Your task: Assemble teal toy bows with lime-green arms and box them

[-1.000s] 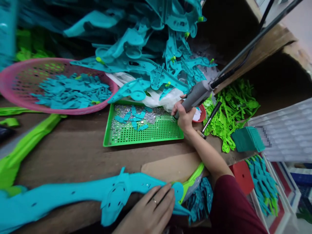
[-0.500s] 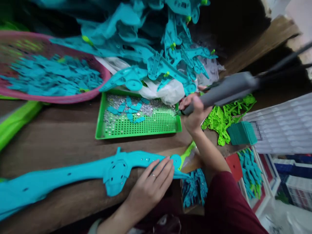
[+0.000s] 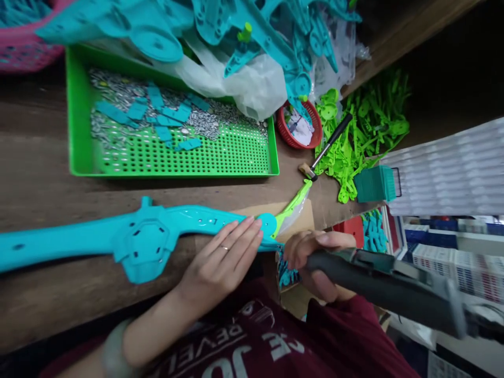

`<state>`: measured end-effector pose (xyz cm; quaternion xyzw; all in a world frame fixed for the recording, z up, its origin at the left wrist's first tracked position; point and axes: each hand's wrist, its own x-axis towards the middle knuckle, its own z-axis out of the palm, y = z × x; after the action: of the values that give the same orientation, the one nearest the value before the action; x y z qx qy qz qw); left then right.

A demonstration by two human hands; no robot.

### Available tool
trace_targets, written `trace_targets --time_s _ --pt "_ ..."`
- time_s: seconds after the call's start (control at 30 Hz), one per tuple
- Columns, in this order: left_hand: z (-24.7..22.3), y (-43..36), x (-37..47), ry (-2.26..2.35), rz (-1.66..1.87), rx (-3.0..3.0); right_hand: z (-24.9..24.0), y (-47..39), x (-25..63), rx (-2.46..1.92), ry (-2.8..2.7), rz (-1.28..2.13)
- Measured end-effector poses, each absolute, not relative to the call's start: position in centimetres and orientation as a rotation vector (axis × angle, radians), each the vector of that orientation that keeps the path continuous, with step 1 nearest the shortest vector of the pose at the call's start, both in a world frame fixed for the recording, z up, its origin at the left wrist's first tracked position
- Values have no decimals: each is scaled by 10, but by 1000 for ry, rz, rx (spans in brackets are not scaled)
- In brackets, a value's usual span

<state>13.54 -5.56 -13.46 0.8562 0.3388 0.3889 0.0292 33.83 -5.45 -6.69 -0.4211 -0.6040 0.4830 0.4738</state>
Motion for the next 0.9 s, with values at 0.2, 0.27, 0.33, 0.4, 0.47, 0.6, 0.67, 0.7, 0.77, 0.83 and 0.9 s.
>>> trace_targets --time_s 0.2,0.27,0.33,0.4,0.47,0.6,0.67,0.7,0.77,0.83,0.9 --pt "-135 -55 135 1025 1224 2589 -67 -39 323 -669 -1713 1047" --pt "-137 -55 135 1021 1220 2542 -69 -33 324 -552 -1758 1094" --pt "-139 -57 136 1024 1220 2529 -72 -29 326 -451 -1763 1139" --pt "-139 -59 137 1034 1219 2545 -71 -27 328 -452 -1770 1189" --pt "-135 -60 138 1060 1192 2556 -65 -23 329 -462 -1758 1259" --pt "-106 -47 133 1033 1100 2353 -40 4 319 -351 -1604 1282" --pt "-85 -28 129 972 1100 2144 -26 25 305 -409 -1525 1142" --pt "-75 -17 126 943 1105 2036 -19 35 295 -478 -1484 1066" --pt "-59 6 119 910 1124 1852 -7 54 275 -600 -1390 966" --pt "-49 26 109 931 1168 1803 1 68 255 -649 -1321 946" --pt "-45 40 98 999 1234 1917 4 78 239 -618 -1286 963"
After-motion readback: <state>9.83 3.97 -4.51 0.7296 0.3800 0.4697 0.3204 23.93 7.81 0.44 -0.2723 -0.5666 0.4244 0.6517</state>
